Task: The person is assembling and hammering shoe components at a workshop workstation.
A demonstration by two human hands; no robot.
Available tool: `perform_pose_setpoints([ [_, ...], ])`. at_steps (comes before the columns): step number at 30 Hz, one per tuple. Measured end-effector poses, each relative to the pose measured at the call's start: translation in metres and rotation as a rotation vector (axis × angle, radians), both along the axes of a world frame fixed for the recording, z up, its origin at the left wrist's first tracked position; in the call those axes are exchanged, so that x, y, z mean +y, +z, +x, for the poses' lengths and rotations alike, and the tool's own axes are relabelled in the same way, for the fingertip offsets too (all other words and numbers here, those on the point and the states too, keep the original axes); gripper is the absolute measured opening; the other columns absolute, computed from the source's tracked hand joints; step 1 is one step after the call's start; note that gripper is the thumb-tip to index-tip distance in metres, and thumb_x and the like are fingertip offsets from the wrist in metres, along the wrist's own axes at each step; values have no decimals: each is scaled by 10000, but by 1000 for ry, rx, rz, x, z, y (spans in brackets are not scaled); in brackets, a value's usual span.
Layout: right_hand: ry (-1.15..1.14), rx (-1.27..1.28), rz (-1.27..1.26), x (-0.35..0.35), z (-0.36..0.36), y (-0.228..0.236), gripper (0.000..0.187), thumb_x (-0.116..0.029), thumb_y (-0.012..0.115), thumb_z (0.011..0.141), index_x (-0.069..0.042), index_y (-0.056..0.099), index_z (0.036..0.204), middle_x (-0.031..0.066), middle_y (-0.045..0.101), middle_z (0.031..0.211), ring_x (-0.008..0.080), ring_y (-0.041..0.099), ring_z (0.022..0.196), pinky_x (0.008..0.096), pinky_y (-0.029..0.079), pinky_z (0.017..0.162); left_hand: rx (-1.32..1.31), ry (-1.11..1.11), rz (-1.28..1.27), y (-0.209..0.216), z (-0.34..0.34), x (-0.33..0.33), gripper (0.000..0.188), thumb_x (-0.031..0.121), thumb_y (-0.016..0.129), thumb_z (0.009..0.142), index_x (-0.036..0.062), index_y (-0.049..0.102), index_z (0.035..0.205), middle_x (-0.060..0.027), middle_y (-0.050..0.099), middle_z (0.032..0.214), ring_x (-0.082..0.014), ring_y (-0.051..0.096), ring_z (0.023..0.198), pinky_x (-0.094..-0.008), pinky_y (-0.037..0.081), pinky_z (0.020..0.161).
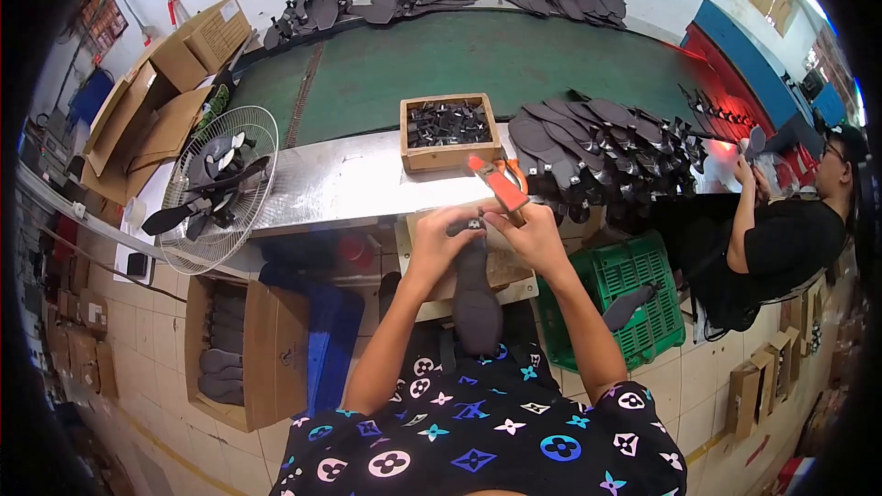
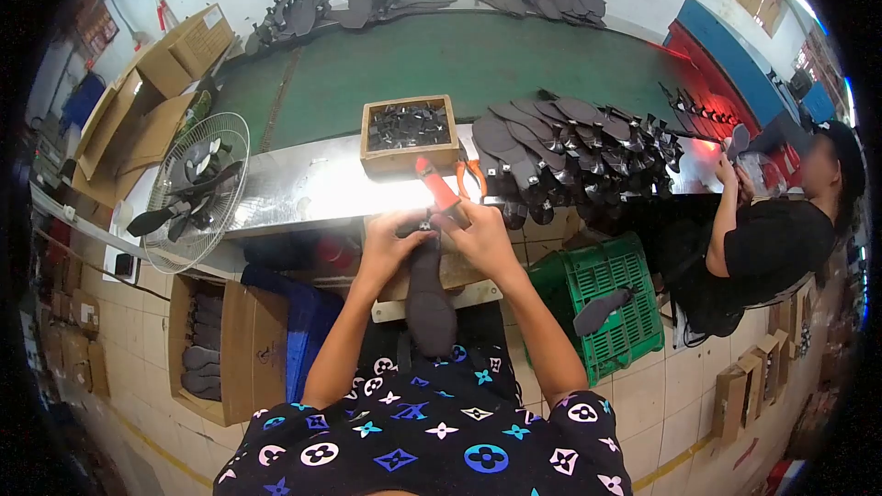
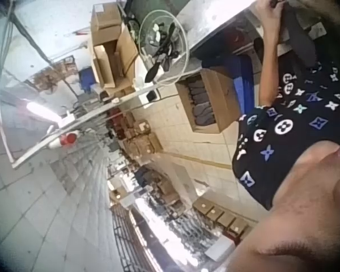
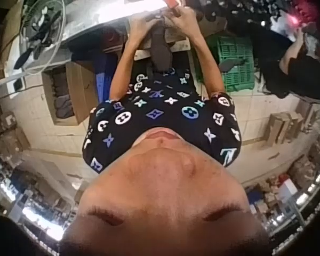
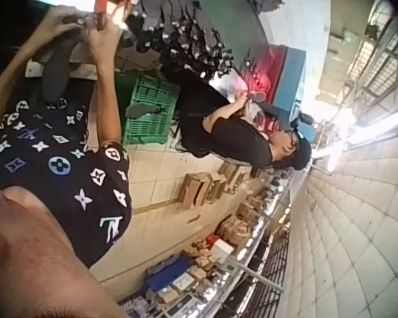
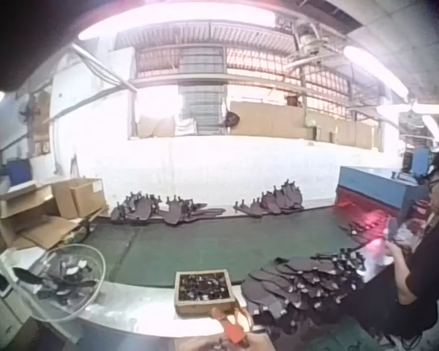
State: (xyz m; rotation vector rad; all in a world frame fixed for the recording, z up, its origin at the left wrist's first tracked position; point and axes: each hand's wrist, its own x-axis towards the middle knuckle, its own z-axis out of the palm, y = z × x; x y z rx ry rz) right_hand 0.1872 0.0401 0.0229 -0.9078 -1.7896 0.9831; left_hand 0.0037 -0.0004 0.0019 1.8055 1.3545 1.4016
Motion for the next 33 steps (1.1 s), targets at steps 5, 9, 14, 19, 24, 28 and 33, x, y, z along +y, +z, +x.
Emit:
perform_pose_setpoints([
  [5, 35, -184, -8, 5, -5, 7, 261, -148, 712, 865, -9, 694, 1085, 172, 666, 760, 198, 630, 667, 342, 489, 638, -36, 27, -80, -4, -3, -2, 250, 48, 781, 739, 1, 722, 977, -125, 707, 942, -256, 683, 873, -344, 523, 804],
  [9, 74, -266, 50, -1, -6, 21, 277, -80, 693, 836, -31, 686, 1108, 209, 672, 847, 351, 671, 780, 393, 511, 683, -51, 11, -41, -12, -7, 1, 257, 34, 772, 735, -8, 717, 983, -129, 707, 964, -251, 680, 883, -340, 522, 817],
  [14, 54, -312, 79, -11, -4, 23, 343, -34, 689, 809, -49, 670, 1152, 222, 664, 896, 420, 648, 843, 416, 516, 701, -35, -3, -151, -4, -9, -2, 301, 30, 755, 746, -9, 711, 1041, -130, 712, 1027, -257, 689, 939, -333, 521, 854],
  [19, 9, -181, 127, -18, -10, 17, 179, 4, 648, 775, 7, 624, 952, 233, 522, 720, 391, 484, 608, 358, 442, 565, -78, -39, -142, -4, -13, -4, 321, 41, 757, 760, 6, 711, 1076, -142, 714, 1078, -238, 695, 975, -328, 521, 876],
  [24, -12, -180, 191, -21, -10, 9, 296, 30, 670, 761, -10, 665, 1054, 199, 650, 818, 350, 650, 715, 336, 501, 640, -111, -30, -153, 1, -9, -5, 307, 47, 766, 769, 5, 719, 1070, -131, 735, 1028, -206, 703, 942, -319, 528, 854],
  [28, -75, -166, 231, -23, -9, 4, 318, 5, 676, 809, -27, 672, 1126, 156, 708, 916, 292, 695, 809, 330, 529, 725, -110, -38, -169, -1, -11, -5, 307, 48, 771, 776, 6, 723, 1076, -115, 743, 1003, -158, 699, 910, -305, 533, 831],
  [33, -186, -166, -131, -62, 11, 50, 262, -132, 628, 962, 27, 614, 1170, 200, 672, 868, 360, 657, 748, 364, 518, 683, -297, -146, -322, -7, -12, -3, 255, 1, 729, 817, -5, 743, 1072, -60, 741, 981, -101, 682, 857, -245, 550, 764],
])
